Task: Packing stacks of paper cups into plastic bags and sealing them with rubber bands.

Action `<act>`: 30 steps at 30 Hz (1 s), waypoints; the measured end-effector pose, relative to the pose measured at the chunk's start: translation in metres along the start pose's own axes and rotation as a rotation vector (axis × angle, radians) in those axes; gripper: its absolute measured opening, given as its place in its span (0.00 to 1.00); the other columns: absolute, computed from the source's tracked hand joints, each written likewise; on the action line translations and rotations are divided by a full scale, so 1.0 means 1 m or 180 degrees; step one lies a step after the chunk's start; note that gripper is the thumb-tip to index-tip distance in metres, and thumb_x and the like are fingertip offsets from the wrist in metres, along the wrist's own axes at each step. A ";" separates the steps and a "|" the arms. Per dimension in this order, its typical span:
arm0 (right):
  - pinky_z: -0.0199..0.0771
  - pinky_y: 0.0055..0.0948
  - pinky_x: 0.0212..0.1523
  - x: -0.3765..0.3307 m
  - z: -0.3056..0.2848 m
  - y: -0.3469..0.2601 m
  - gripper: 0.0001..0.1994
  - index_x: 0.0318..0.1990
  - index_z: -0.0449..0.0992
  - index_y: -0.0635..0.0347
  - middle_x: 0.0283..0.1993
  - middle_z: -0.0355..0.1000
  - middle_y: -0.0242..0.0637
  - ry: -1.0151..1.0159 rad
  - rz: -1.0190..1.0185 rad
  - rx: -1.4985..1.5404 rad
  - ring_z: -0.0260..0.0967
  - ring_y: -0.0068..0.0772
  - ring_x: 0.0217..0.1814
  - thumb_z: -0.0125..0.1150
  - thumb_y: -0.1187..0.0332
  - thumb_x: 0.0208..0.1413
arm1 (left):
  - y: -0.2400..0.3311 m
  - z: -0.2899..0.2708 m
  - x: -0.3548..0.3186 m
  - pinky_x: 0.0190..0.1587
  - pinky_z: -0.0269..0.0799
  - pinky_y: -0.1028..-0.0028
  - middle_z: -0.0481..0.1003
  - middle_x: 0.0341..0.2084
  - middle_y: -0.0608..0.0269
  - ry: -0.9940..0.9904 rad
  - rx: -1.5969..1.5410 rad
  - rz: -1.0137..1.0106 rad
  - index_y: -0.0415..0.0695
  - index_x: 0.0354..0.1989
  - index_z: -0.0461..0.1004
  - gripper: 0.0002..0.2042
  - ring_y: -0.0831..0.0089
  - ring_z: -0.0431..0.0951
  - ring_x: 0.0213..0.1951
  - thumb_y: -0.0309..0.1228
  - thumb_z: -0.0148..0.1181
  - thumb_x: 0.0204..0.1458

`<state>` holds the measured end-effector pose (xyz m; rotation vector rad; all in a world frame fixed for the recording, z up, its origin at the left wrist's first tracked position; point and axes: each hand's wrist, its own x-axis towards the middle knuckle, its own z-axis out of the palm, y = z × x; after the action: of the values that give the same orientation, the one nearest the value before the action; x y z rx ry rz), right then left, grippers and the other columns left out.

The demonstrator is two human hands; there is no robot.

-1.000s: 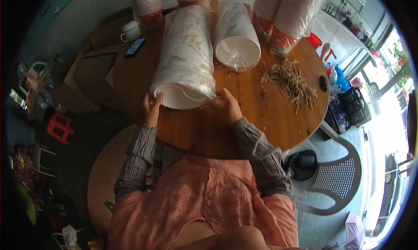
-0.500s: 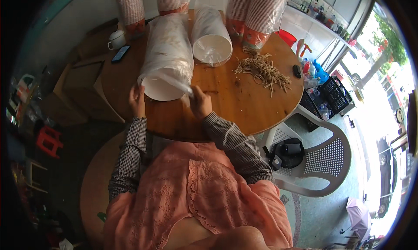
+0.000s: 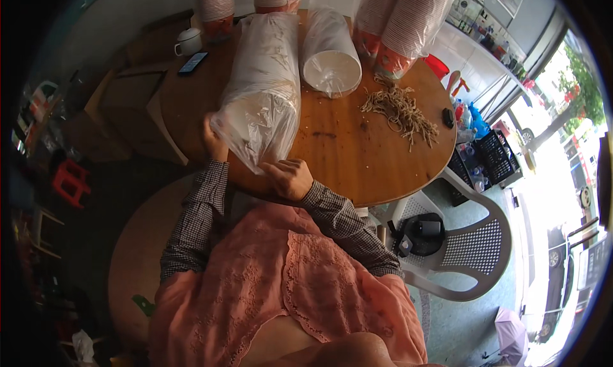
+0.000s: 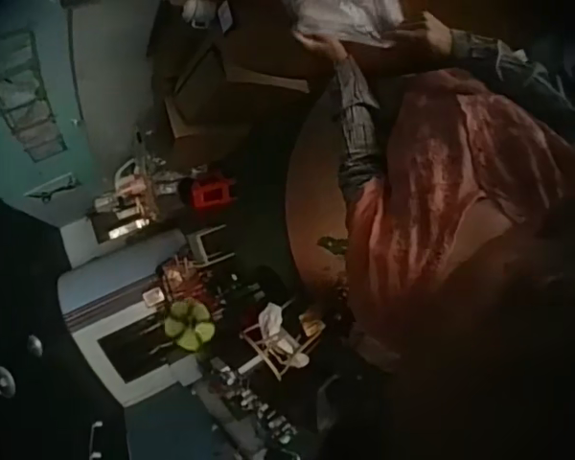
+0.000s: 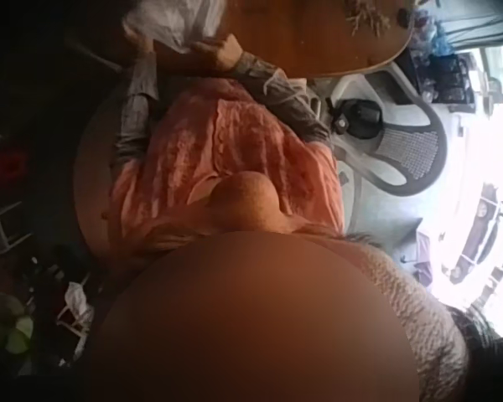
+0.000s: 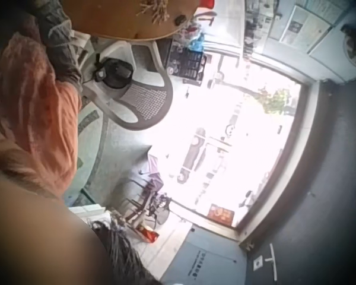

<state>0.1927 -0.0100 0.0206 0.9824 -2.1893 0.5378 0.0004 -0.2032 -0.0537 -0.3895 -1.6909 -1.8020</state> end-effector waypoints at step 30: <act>0.71 0.24 0.31 -0.048 -0.123 -0.008 0.11 0.41 0.74 0.60 0.31 0.73 0.35 0.1150 0.2893 -0.0719 0.71 0.25 0.30 0.62 0.75 0.47 | 0.200 -0.060 -0.041 0.33 0.70 0.71 0.72 0.30 0.54 -0.0815 0.0577 0.1452 0.41 0.41 0.70 0.15 0.58 0.75 0.31 0.14 0.49 0.44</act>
<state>0.2726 0.0821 0.0727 -0.2727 -2.1958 0.7647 0.1673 -0.2473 0.0706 -0.8770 -1.7417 -1.2992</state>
